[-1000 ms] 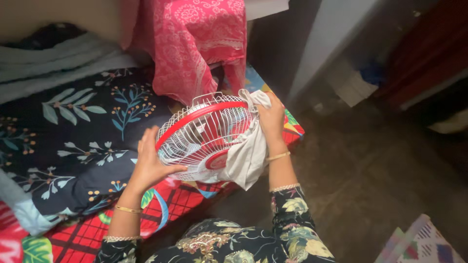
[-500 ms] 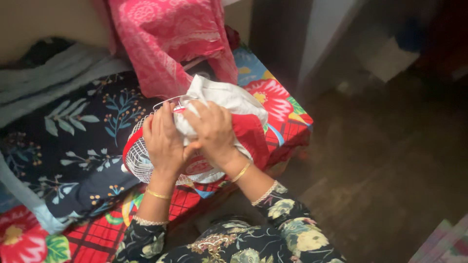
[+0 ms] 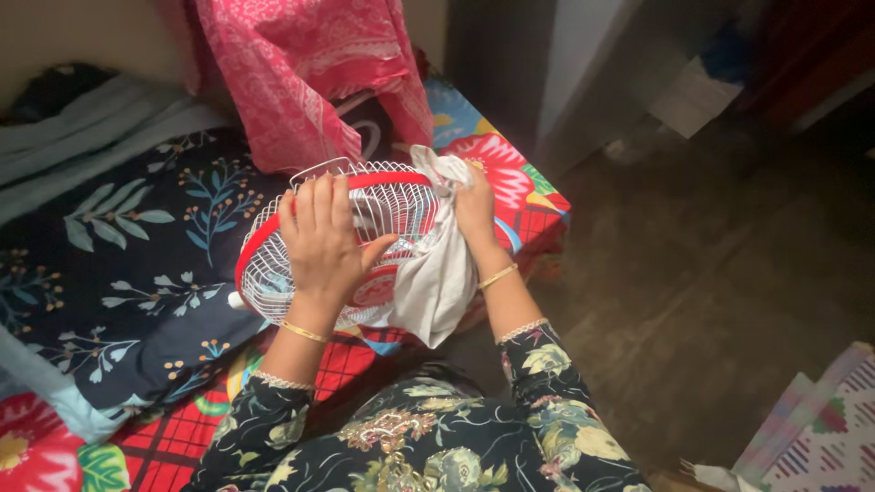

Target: The person wipes the front and back grilles and the central hub of a small red and white table fan using a white cloth. The fan is held and rotated by hand to access different areas while cleaning.

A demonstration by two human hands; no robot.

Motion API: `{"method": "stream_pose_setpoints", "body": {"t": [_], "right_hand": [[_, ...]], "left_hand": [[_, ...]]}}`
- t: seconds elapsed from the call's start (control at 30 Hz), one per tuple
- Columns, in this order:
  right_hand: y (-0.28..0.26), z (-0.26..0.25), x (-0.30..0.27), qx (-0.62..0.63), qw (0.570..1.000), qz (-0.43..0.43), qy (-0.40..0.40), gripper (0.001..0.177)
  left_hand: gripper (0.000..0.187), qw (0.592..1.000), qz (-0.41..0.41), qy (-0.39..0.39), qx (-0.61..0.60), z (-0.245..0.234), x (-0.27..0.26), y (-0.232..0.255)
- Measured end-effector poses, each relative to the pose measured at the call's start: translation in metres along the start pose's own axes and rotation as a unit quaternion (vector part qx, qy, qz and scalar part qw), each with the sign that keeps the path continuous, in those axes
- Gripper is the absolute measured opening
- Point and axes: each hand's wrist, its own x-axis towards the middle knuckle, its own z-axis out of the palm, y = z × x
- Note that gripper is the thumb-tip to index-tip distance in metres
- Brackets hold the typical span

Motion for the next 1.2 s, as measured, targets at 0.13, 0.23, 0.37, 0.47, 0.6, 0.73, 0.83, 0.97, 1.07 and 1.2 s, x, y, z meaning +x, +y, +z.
{"method": "stream_pose_setpoints", "body": {"t": [0.13, 0.23, 0.37, 0.47, 0.6, 0.73, 0.83, 0.97, 1.07, 1.2], "right_hand": [[0.031, -0.013, -0.023, 0.029, 0.985, 0.164, 0.047, 0.032], [0.019, -0.045, -0.029, 0.000, 0.999, 0.043, -0.030, 0.042], [-0.053, -0.110, -0.015, -0.024, 0.944, 0.156, -0.291, 0.034], [-0.125, -0.135, -0.005, 0.211, 0.918, 0.116, -0.316, 0.034], [-0.187, -0.049, 0.030, -0.048, 0.993, -0.072, -0.074, 0.044], [-0.203, 0.000, 0.023, -0.038, 0.982, -0.031, -0.185, 0.058], [-0.192, -0.007, 0.005, 0.003, 0.985, -0.033, -0.172, 0.061], [-0.160, -0.015, -0.029, 0.004, 0.978, -0.204, -0.042, 0.071], [-0.128, -0.007, -0.070, -0.056, 0.958, -0.278, 0.043, 0.072], [-0.098, -0.001, -0.141, -0.153, 0.943, -0.291, 0.043, 0.072]], "left_hand": [[0.094, 1.000, 0.005, 0.005, 0.000, -0.003, 0.004, -0.001], [0.089, 1.000, 0.012, 0.017, -0.012, -0.004, 0.005, -0.001], [0.084, 0.999, 0.039, 0.023, -0.025, -0.003, 0.009, -0.010], [0.078, 0.990, 0.037, 0.013, -0.134, -0.004, 0.013, -0.020], [0.083, 0.993, 0.052, 0.021, -0.102, -0.007, 0.010, -0.022], [0.089, 0.997, 0.052, 0.012, -0.064, -0.011, 0.009, -0.022], [0.092, 0.995, 0.061, 0.017, -0.072, -0.012, 0.009, -0.024], [0.093, 0.995, 0.061, 0.025, -0.073, -0.007, 0.013, -0.019], [0.097, 0.996, 0.065, 0.032, -0.058, -0.004, 0.014, -0.021], [0.097, 0.996, 0.067, 0.030, -0.059, -0.003, 0.015, -0.025]]}}
